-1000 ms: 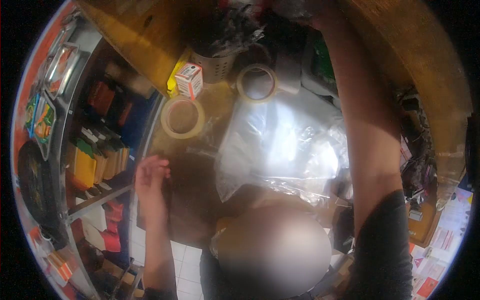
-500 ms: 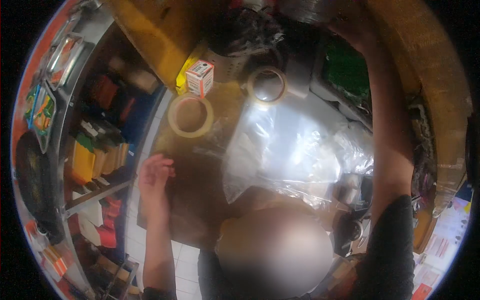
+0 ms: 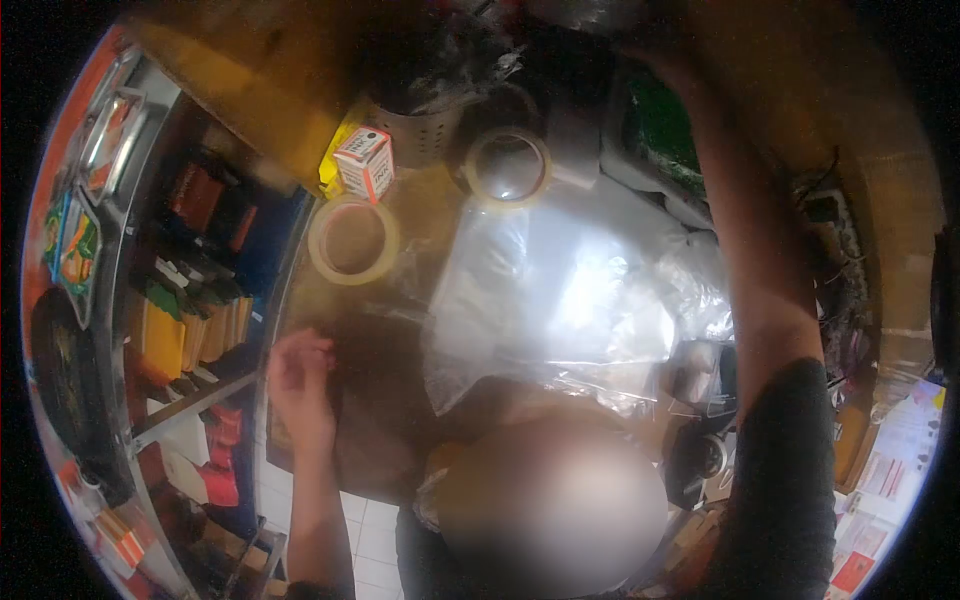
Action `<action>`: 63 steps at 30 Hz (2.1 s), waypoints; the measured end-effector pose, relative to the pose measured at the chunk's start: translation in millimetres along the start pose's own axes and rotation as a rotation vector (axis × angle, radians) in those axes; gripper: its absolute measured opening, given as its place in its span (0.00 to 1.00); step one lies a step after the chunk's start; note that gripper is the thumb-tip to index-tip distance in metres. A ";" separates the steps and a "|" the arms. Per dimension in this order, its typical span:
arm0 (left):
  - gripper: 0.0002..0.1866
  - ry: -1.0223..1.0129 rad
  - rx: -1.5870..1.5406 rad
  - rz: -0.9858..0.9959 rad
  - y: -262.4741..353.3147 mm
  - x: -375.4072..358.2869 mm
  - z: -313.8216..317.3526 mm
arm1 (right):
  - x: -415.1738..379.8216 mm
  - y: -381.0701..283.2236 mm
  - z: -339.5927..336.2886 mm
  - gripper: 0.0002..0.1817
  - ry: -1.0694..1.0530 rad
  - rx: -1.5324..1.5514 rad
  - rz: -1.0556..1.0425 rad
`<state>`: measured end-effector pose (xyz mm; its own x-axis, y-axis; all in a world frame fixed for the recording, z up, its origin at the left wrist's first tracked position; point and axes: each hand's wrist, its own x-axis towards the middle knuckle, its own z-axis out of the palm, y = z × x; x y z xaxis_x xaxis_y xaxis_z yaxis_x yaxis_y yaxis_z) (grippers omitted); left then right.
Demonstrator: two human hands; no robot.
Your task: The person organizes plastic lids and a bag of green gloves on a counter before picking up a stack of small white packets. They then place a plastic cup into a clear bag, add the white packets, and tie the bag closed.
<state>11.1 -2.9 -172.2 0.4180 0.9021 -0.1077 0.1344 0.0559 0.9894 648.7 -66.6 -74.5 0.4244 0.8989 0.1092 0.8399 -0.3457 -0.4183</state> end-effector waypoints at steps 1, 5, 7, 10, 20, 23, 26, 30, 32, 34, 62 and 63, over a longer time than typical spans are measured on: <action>0.14 0.008 -0.001 0.007 0.6 -0.5 0.5 | 6.1 6.2 -3.2 0.16 -0.027 0.038 0.014; 0.12 0.000 -0.027 0.028 -3.2 2.0 -5.9 | 23.5 18.8 -15.4 0.17 -0.106 0.167 0.040; 0.12 0.006 -0.071 0.024 -2.5 0.3 -2.6 | 22.0 17.5 -11.5 0.17 -0.059 0.119 0.031; 0.12 0.033 -0.066 -0.004 0.4 -1.4 -0.1 | 18.3 17.2 -6.4 0.18 0.013 0.045 0.014; 0.12 0.023 -0.076 0.018 2.7 -0.8 2.2 | -5.1 28.9 -37.5 0.23 0.207 -0.075 -0.008; 0.11 0.032 -0.073 0.012 5.2 -2.0 5.2 | -5.1 33.7 -30.7 0.24 0.212 -0.110 -0.028; 0.10 0.037 -0.041 0.047 1.8 -3.1 5.4 | 6.8 39.4 -13.1 0.25 0.200 -0.123 -0.065; 0.10 0.016 0.039 0.083 -3.4 -4.2 4.4 | 19.6 44.9 -0.3 0.27 0.202 -0.213 -0.096; 0.09 0.012 0.056 0.095 -3.9 -4.0 2.6 | 21.8 42.9 -4.3 0.27 0.203 -0.273 -0.081; 0.09 0.019 0.029 0.097 -3.2 -3.6 4.5 | 9.4 35.6 -15.6 0.27 0.209 -0.271 -0.049; 0.12 -0.819 -0.022 0.119 130.7 29.6 128.9 | -20.5 -9.1 -26.1 0.28 0.311 -0.232 0.047; 0.11 -0.770 0.004 0.130 132.3 27.5 112.8 | -31.6 -6.8 -32.4 0.28 0.289 -0.247 0.071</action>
<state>141.7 -19.0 -55.4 0.9362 0.3502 -0.0296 0.0440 -0.0332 0.9985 640.5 -101.4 -45.9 0.5328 0.7696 0.3519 0.8461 -0.4906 -0.2083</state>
